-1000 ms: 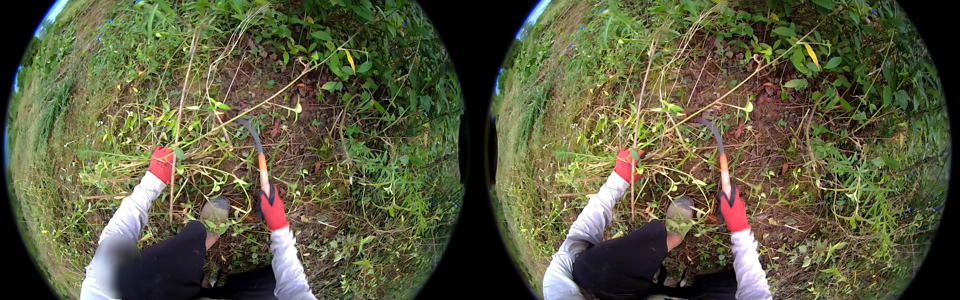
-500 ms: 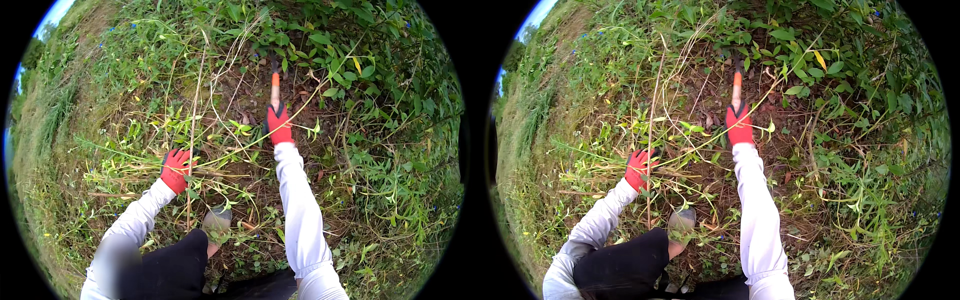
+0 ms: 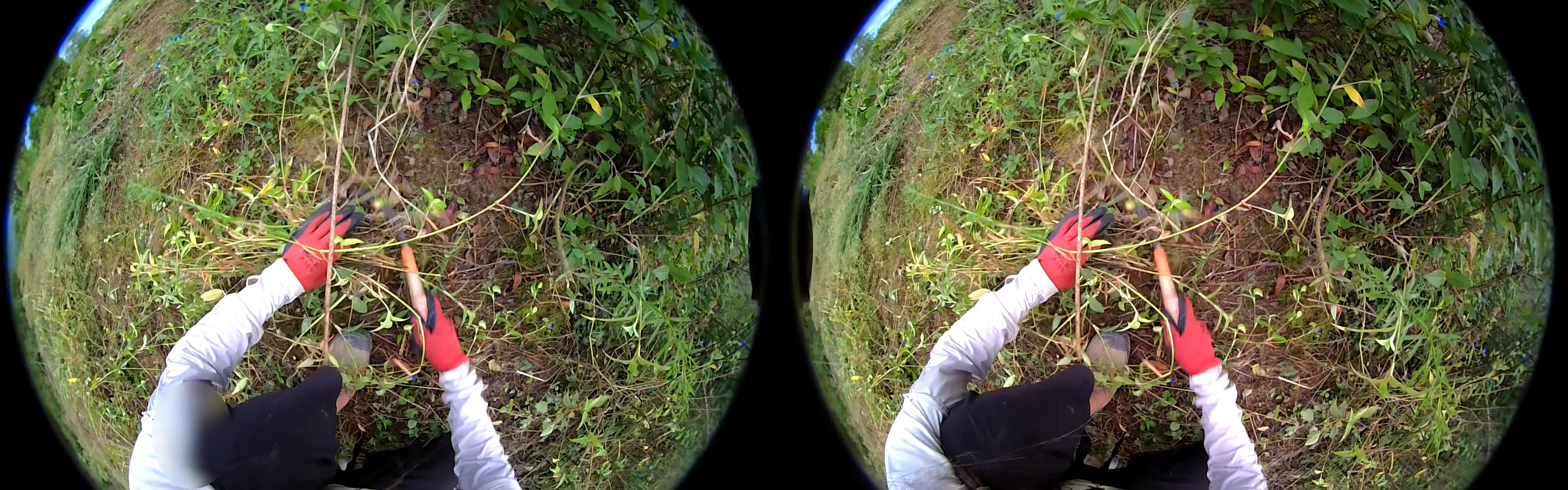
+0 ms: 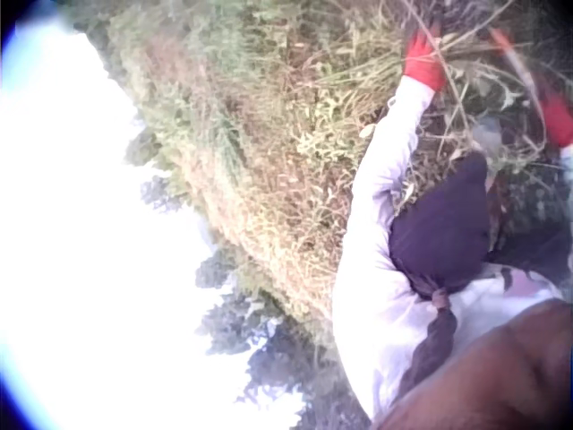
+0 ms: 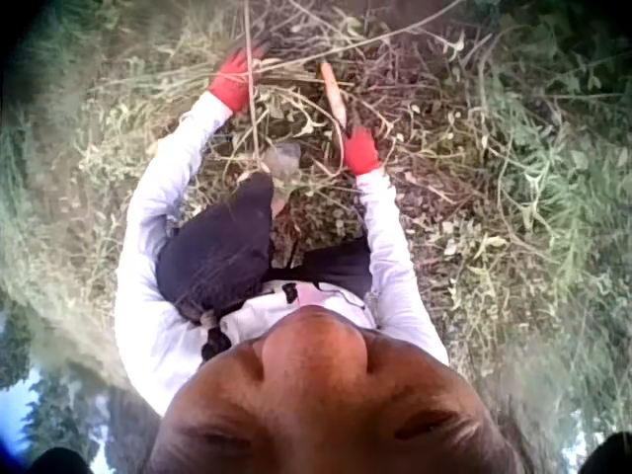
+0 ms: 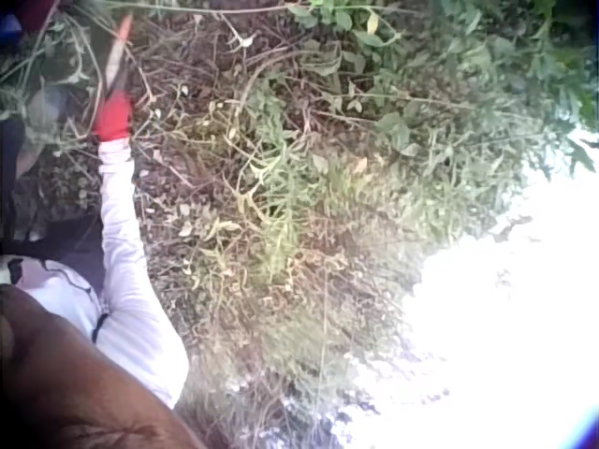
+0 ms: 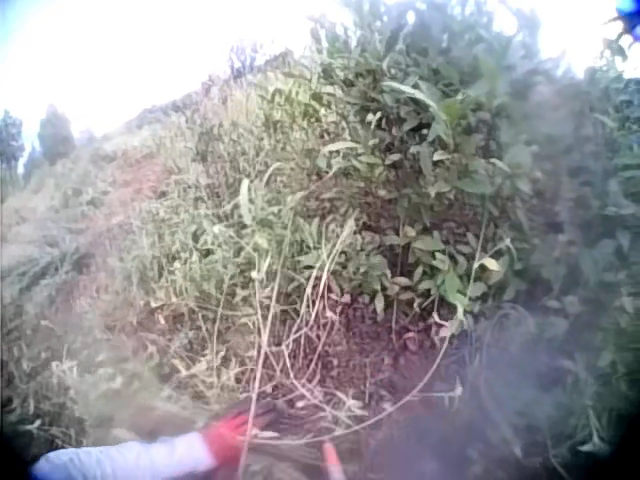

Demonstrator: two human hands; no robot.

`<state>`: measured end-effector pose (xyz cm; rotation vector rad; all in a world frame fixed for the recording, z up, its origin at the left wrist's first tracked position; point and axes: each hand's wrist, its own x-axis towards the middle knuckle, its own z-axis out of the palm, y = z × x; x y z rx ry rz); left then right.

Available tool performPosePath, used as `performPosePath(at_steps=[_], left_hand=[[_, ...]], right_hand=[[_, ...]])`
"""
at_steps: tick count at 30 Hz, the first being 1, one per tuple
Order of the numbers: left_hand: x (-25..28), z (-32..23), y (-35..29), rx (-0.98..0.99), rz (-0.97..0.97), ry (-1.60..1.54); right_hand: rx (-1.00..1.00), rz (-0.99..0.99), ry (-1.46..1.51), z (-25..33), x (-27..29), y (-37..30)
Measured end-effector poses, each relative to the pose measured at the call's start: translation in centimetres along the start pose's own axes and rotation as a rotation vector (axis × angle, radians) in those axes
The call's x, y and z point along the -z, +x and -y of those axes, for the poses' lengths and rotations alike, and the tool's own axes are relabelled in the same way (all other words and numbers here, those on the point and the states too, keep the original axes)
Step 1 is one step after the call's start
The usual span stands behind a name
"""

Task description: The person uses a sickle to cut and clear weeds and vines from a grassy area. They gather the cut vegetation into piles and occasionally pull larger clumps by hand.

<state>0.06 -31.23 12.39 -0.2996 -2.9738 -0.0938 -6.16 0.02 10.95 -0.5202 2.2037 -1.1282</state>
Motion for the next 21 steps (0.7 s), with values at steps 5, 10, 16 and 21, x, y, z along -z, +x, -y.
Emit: performPosePath(at_steps=[5, 10, 16, 21], left_hand=[[-4.9, -0.4, 1.6, -0.170, 0.066, -0.069], [-4.3, -1.9, 1.8, -0.006, 0.244, 0.028], [-4.7, -2.7, -2.3, 0.136, 0.284, -0.069], [-4.4, -2.1, -11.9, 0.316, 0.430, -0.143]], right_hand=[[-0.010, -0.009, 0.239, -4.9, -1.9, -9.9], [-0.310, -0.091, 0.488, -4.5, -2.5, -15.2], [-0.321, -0.705, 1.041, -7.2, -0.6, -17.1], [-0.356, -0.697, 1.012, -5.6, 0.6, -20.2]])
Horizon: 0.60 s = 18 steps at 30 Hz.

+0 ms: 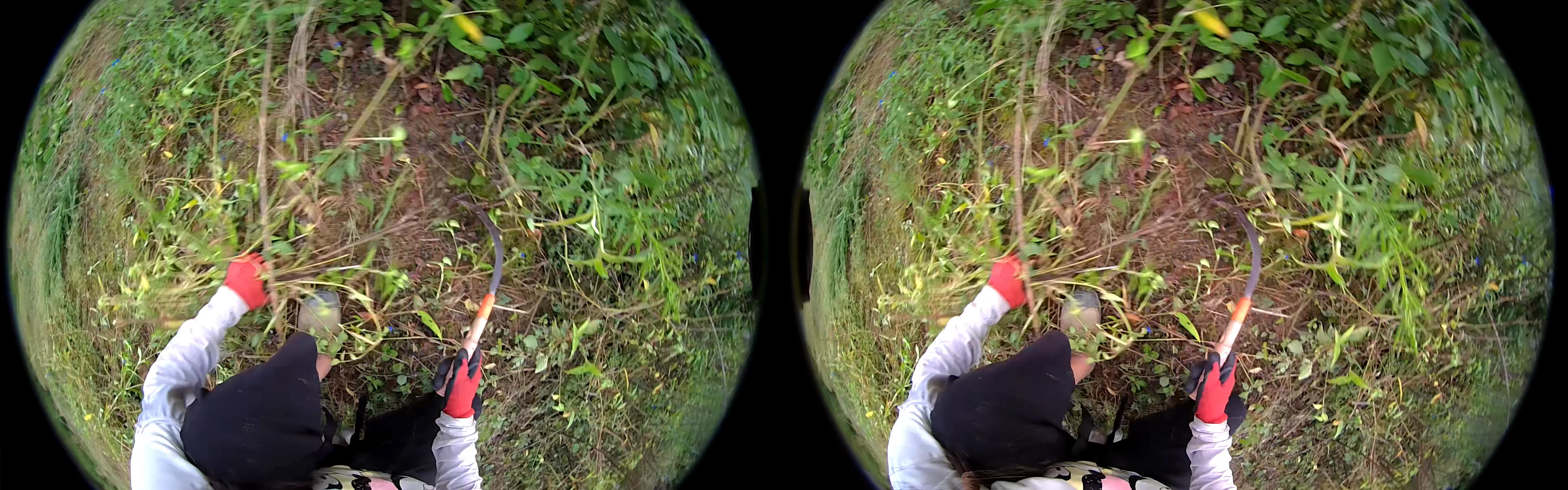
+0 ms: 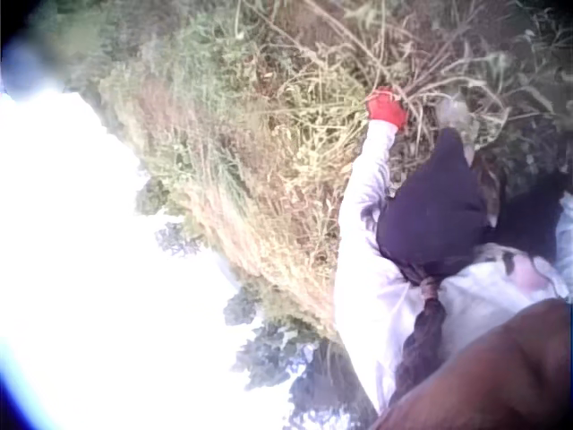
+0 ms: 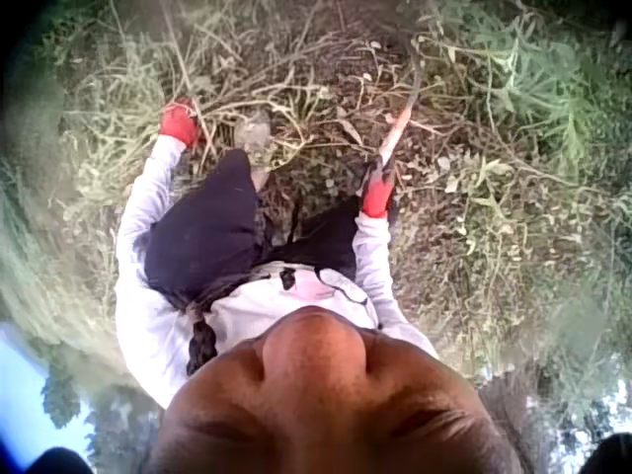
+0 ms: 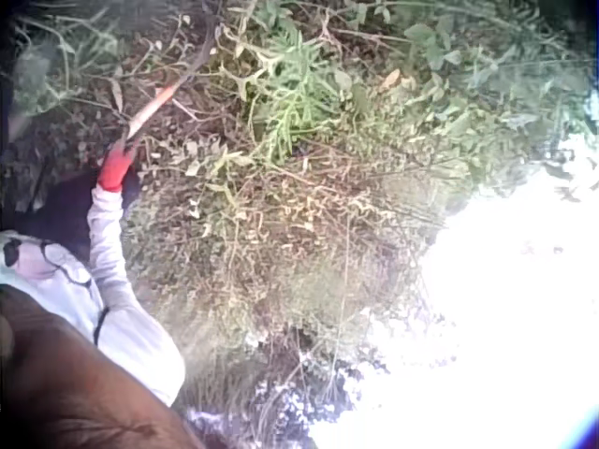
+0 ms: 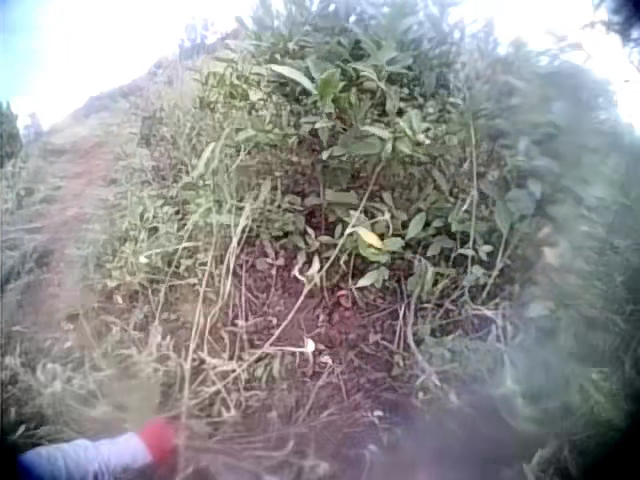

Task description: The person uses a sickle to cut and clear weeds and vines from a grassy area. They gather the cut vegetation into piles and occasionally pull larger clumps by hand.

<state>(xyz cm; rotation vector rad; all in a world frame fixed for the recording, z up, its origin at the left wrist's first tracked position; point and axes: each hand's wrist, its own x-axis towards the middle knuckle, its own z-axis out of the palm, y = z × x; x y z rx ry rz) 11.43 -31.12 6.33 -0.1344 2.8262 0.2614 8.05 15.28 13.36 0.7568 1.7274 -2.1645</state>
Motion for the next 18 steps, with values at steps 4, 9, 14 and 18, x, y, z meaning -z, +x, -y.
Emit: performPosePath(at_steps=[4, 9, 14, 18], left_hand=[[0.2, 4.5, -8.0, 0.142, -0.060, 0.059], [-3.3, 13.8, -25.8, 0.325, 0.280, 0.316], [-4.8, 16.4, -46.2, 0.605, 0.965, 0.386], [-8.9, 9.6, -42.6, 0.853, 0.666, 0.004]], right_hand=[[0.082, 0.041, -0.061, -2.6, 3.9, -1.3], [0.029, 0.007, -0.063, -3.8, 4.9, -3.6], [0.012, 0.020, -0.092, -4.7, 5.5, -5.0], [0.018, 0.039, -0.089, -6.4, 7.0, -5.9]])
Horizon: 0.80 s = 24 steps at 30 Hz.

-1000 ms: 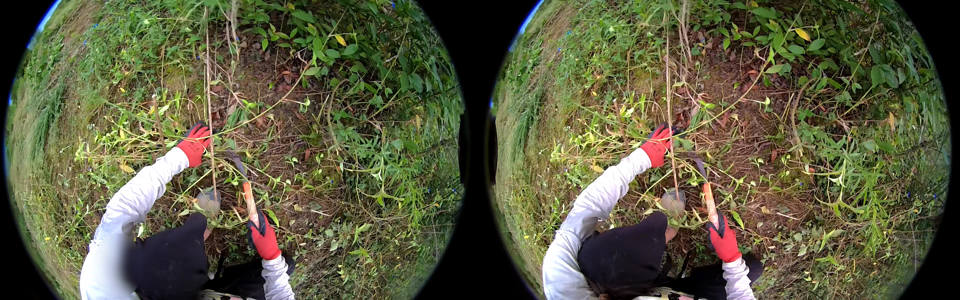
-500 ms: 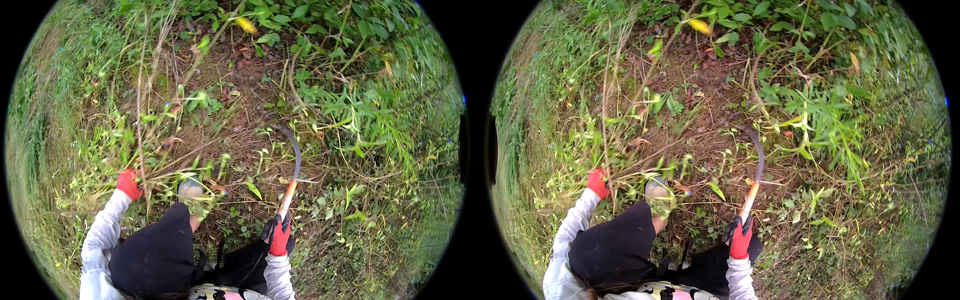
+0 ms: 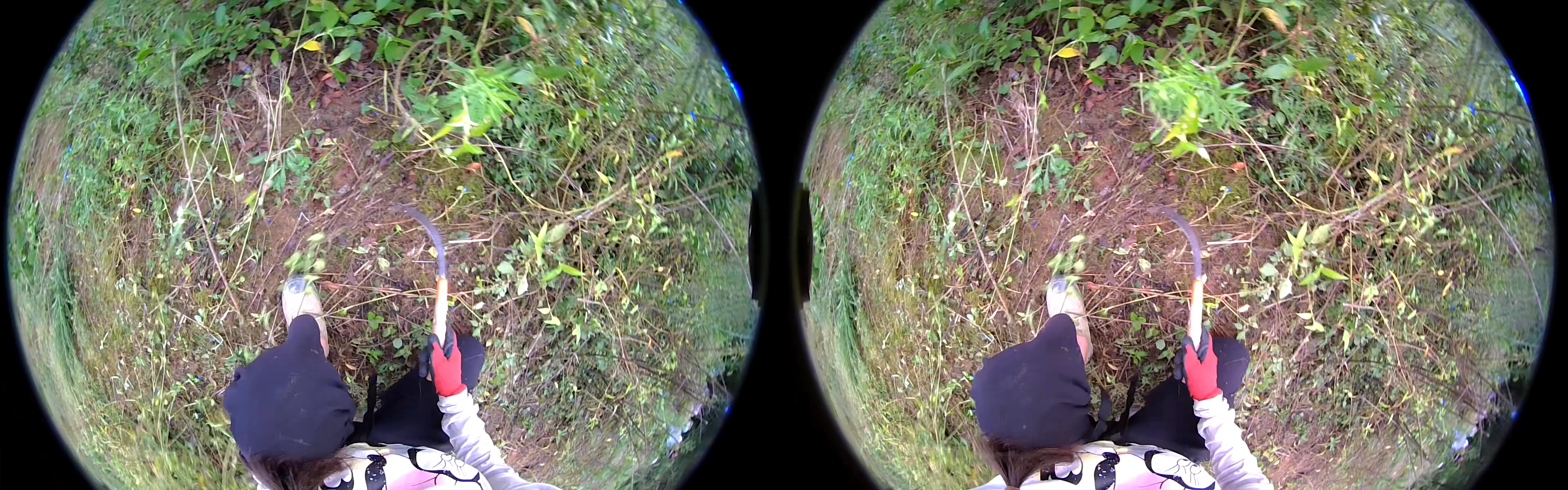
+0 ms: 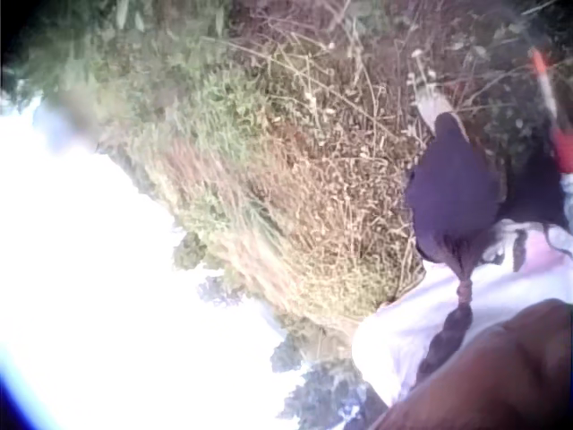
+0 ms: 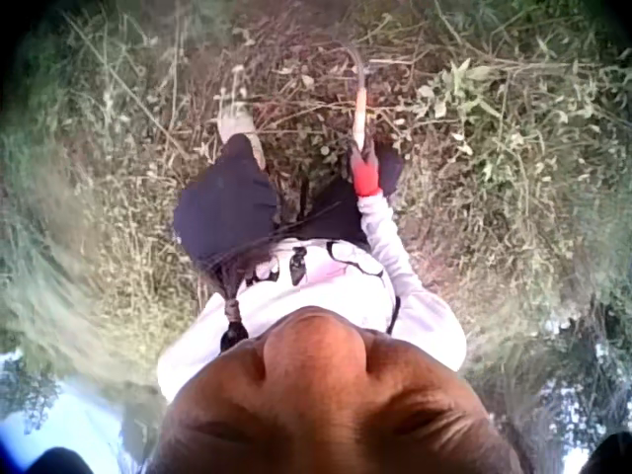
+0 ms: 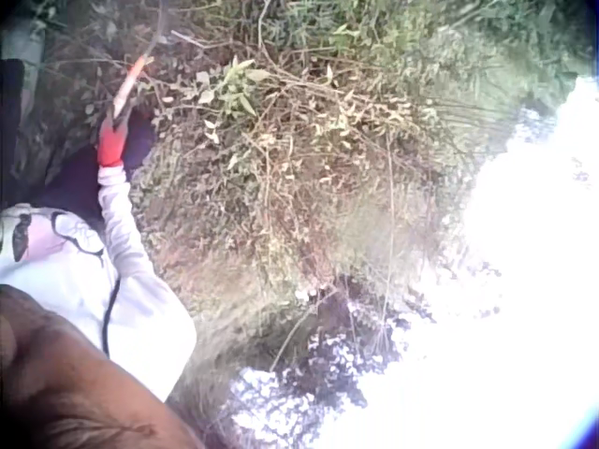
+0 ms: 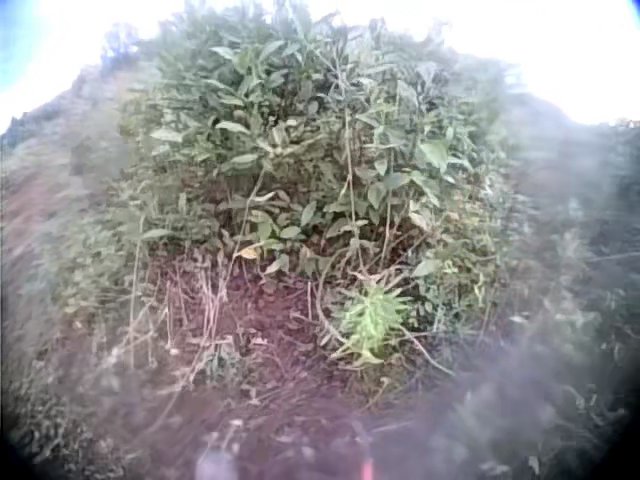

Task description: The person uses a sickle to cut and clear weeds and vines from a grassy area. They gather the cut vegetation into piles and occasionally pull larger clumps by hand.

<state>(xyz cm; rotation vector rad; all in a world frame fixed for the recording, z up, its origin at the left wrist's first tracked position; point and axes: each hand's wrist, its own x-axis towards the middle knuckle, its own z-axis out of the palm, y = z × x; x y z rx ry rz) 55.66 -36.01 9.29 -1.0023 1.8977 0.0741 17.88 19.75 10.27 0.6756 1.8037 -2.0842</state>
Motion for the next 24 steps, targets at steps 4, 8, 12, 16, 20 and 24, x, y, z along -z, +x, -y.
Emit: performPosePath(at_steps=[4, 8, 12, 16, 20, 24], left_hand=[[2.0, -7.6, 1.2, -0.126, -0.107, -0.206], [7.4, -11.0, 3.4, -0.253, -0.214, -0.228], [14.6, -14.0, 4.4, -0.391, -0.330, -0.154], [19.4, -20.7, 4.4, -0.568, -0.373, -0.092], [21.2, -28.1, 3.0, -0.721, -0.351, -0.038], [21.3, -35.3, 0.9, -0.871, -0.301, 0.050]], right_hand=[[0.003, -0.012, -0.058, -2.4, 0.9, -0.1], [0.033, -0.010, -0.180, -3.8, 1.1, -0.1], [0.095, -0.052, -0.191, -1.0, 0.8, -2.4], [0.386, -0.241, -0.279, -1.8, 2.6, -4.0], [0.189, -0.289, -0.101, 1.8, 6.0, -8.7], [0.263, -0.555, -0.087, -1.5, 11.1, -12.1]])
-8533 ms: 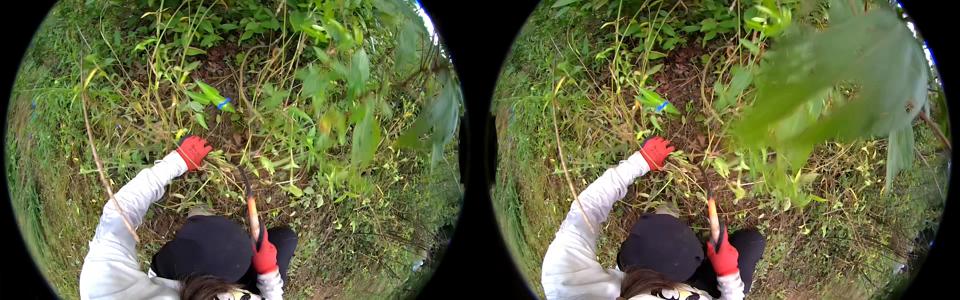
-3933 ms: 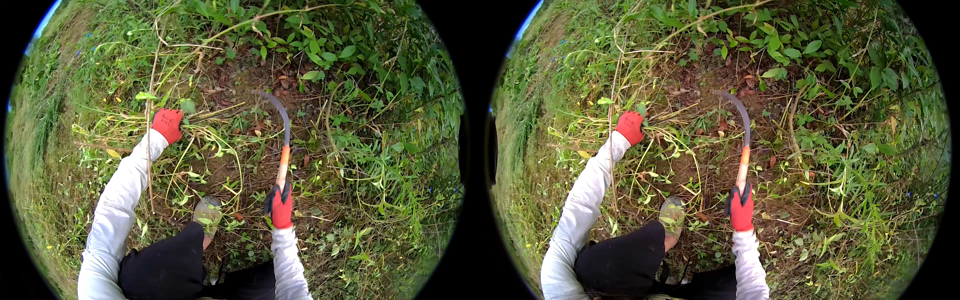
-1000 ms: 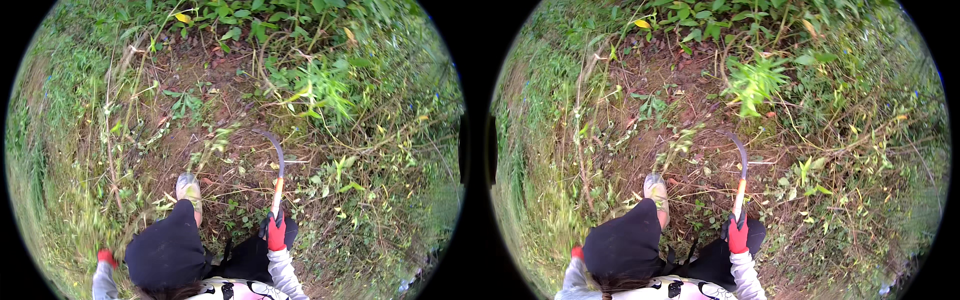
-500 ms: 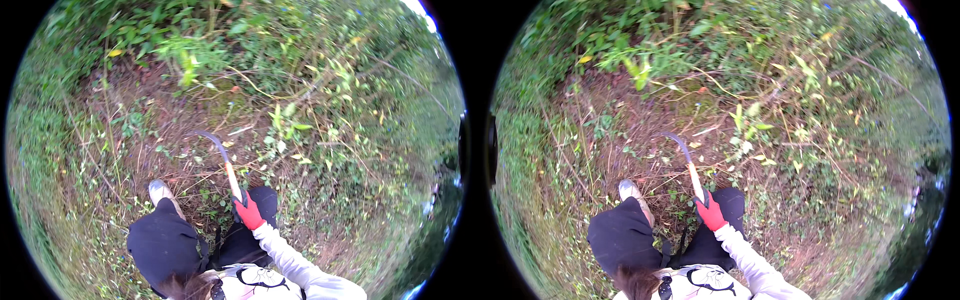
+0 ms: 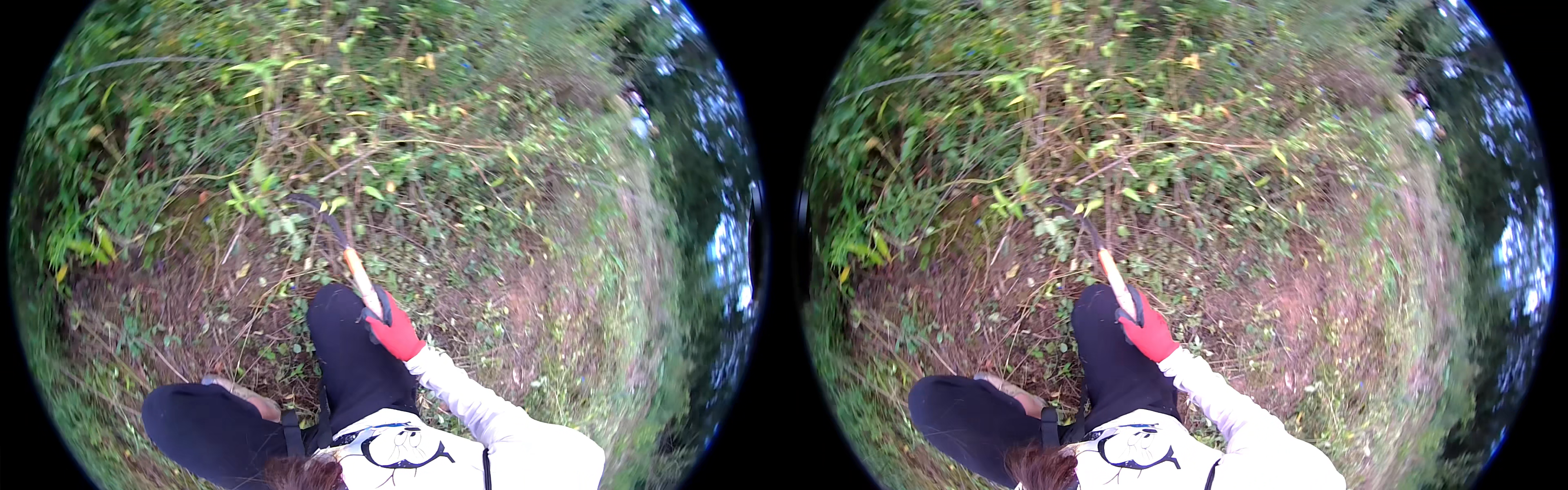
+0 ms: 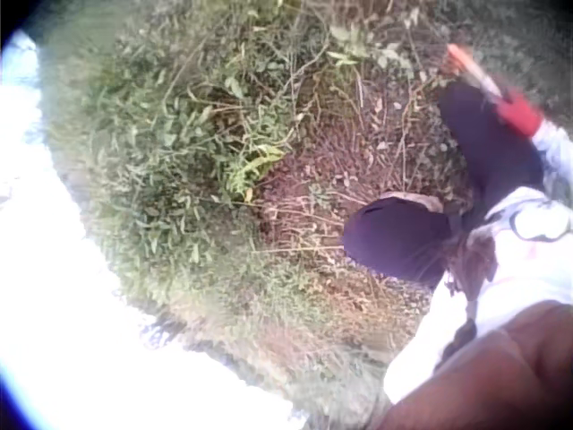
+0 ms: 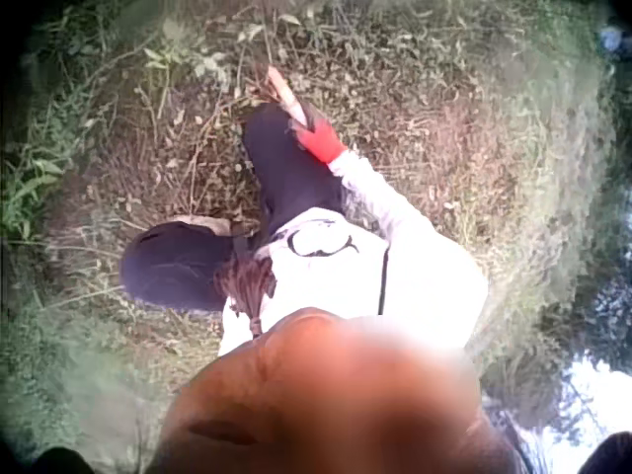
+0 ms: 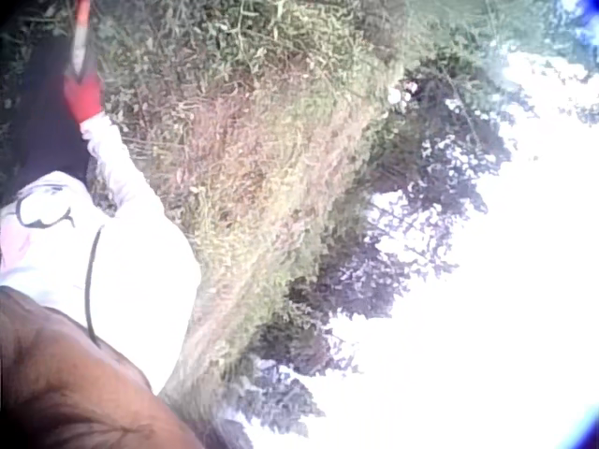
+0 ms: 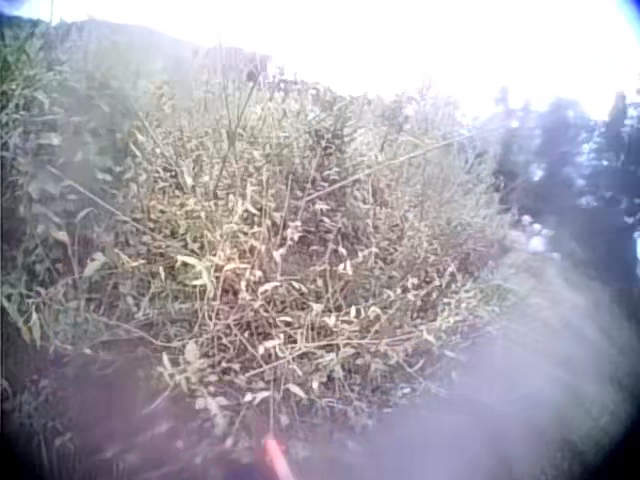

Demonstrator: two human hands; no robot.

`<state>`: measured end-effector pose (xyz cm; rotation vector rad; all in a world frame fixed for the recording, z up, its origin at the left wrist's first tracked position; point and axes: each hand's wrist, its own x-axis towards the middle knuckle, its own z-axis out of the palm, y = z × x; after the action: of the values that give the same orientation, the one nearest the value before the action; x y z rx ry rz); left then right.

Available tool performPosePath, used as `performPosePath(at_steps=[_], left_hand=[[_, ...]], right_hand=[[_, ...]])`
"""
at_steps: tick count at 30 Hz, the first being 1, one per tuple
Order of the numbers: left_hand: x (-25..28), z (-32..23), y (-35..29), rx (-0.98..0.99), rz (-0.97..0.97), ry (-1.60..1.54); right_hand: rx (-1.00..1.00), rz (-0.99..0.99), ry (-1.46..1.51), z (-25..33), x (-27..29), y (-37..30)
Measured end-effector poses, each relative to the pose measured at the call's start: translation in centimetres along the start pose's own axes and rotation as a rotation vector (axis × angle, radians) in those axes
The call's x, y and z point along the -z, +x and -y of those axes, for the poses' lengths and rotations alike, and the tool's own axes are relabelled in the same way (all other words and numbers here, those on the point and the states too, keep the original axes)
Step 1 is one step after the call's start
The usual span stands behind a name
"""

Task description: The person uses a sickle to cut and clear weeds and vines from a grassy area. They gather the cut vegetation into piles and occasionally pull larger clumps by hand.

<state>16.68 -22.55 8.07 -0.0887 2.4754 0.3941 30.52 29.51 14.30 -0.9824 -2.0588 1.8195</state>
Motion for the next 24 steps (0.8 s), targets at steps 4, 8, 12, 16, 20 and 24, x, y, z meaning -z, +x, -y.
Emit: performPosePath(at_steps=[4, 8, 12, 16, 20, 24], left_hand=[[-0.9, -5.1, 2.3, -0.115, 0.069, 0.021], [-2.3, -9.1, 3.0, -0.194, 0.119, 0.030], [-3.5, -11.5, 3.2, -0.247, 0.161, 0.034], [-4.0, -13.3, 3.1, -0.288, 0.184, 0.035], [-4.0, -14.9, 2.6, -0.316, 0.198, 0.036], [-5.2, -16.4, 2.1, -0.347, 0.225, 0.044]], right_hand=[[-0.126, -0.188, 0.030, -3.0, 4.5, -1.9], [-0.175, -0.290, 0.017, -4.3, 7.0, -3.9], [-0.027, -0.321, -0.142, -4.5, 7.1, -4.6], [0.023, -0.275, -0.163, -3.0, 7.8, -5.0], [-0.017, -0.286, -0.267, -2.4, 11.1, -7.0], [0.001, -0.332, -0.545, -5.2, 17.2, -10.1]])
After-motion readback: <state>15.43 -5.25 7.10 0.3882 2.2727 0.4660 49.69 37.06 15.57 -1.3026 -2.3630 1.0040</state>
